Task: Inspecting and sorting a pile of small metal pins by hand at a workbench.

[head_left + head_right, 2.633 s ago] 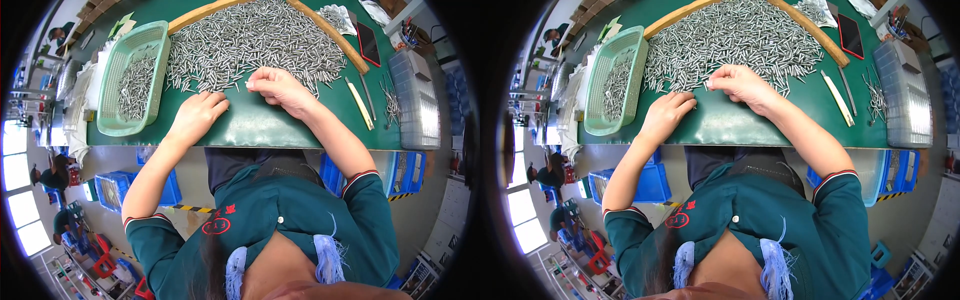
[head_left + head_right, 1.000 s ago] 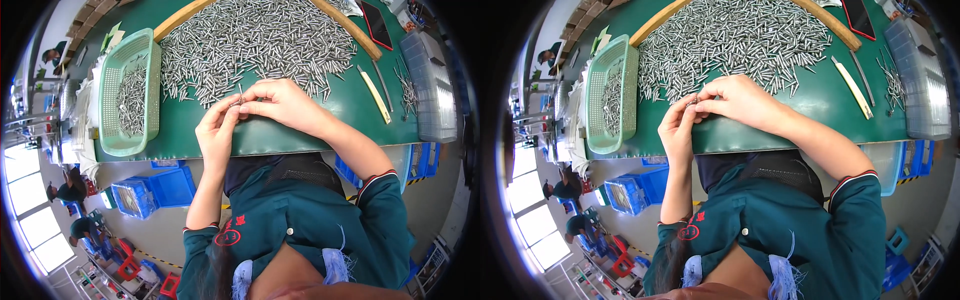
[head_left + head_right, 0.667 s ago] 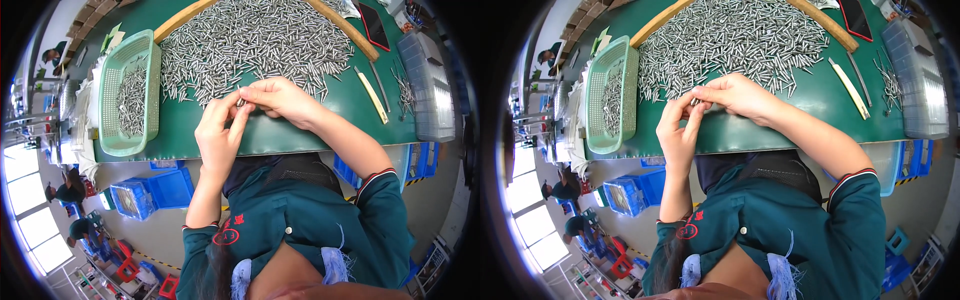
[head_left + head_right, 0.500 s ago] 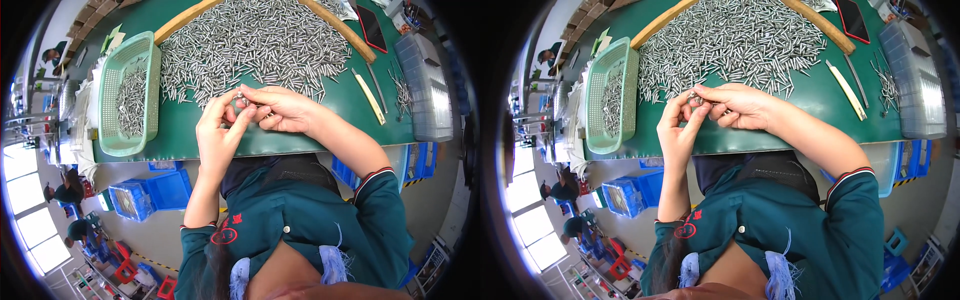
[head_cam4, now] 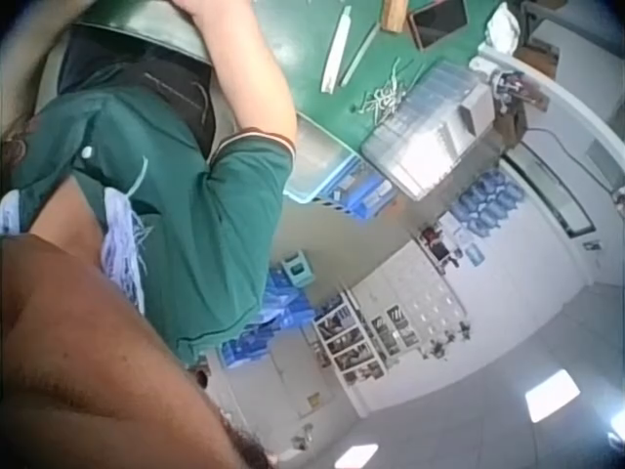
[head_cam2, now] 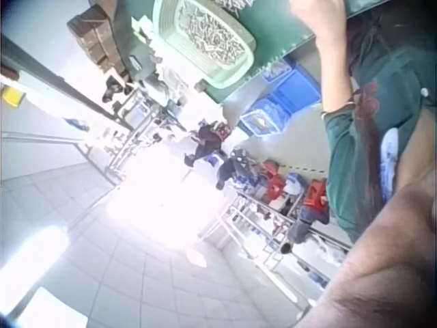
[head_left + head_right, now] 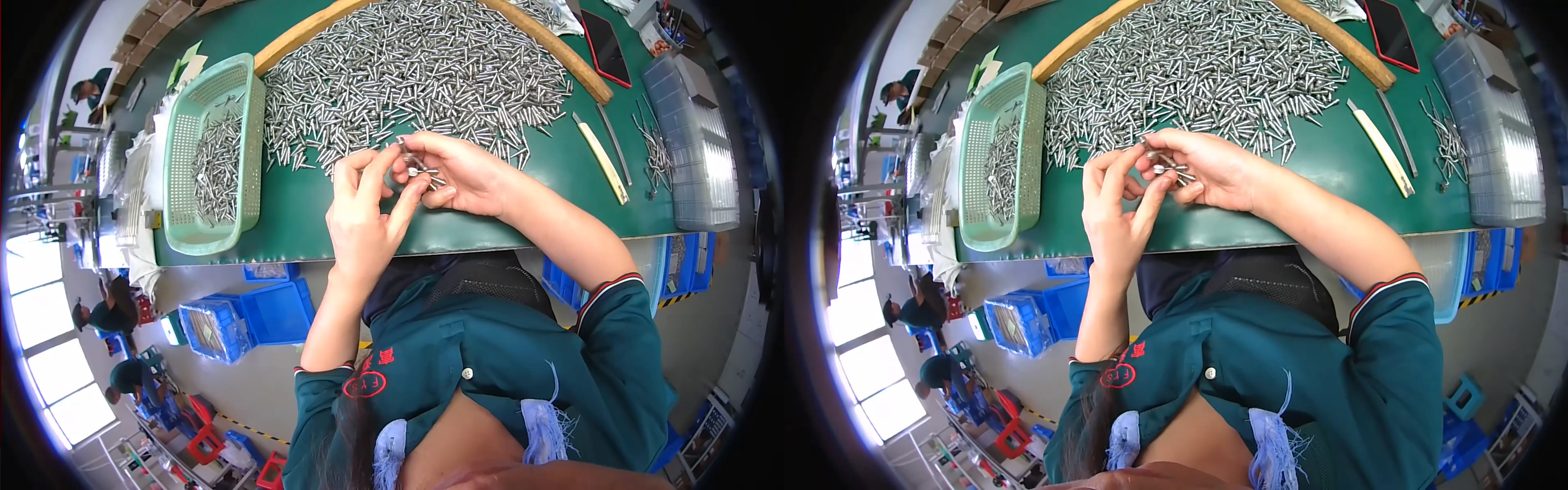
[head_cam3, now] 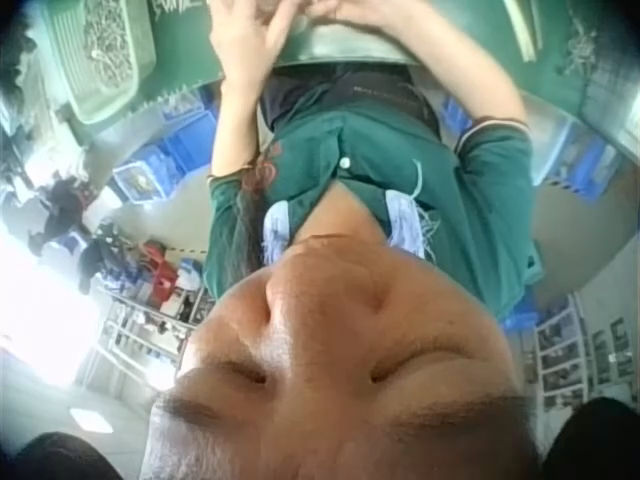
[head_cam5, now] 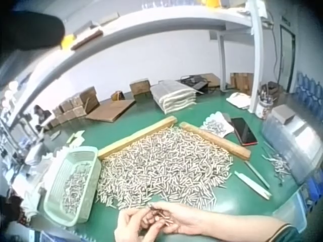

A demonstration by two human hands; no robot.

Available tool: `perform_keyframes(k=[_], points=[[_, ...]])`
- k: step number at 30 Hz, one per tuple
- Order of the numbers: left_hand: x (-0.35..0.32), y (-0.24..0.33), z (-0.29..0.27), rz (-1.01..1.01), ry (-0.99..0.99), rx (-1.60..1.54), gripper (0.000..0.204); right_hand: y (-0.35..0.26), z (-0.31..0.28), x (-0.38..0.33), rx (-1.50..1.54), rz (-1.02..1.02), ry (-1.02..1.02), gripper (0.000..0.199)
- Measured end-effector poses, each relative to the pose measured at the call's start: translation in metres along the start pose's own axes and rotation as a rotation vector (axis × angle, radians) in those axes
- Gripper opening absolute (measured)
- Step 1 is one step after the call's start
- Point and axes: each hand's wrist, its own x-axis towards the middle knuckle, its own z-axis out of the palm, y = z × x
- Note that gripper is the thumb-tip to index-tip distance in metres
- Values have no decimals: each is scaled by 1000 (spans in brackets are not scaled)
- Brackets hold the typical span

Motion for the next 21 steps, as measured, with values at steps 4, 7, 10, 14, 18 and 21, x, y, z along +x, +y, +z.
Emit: perform_keyframes(k=[4,7,10,14,18,21], points=[[4,-8,-4,-34,40,-186,36,-4,0,-1,34,30,20,23],[13,-21,-10,-97,19,-15,25,-15,-12,1,155,-62,-54,19],[15,-36,-9,28,-133,294,22,-22,-7,-3,163,-217,2,19],[18,-33,2,62,-258,407,16,-25,-8,-4,40,-291,94,25],[21,-37,8,104,-280,428,10,-26,-4,-5,-16,-319,177,26],[28,-39,10,113,-257,450,12,-24,-12,-4,83,-314,66,25]])
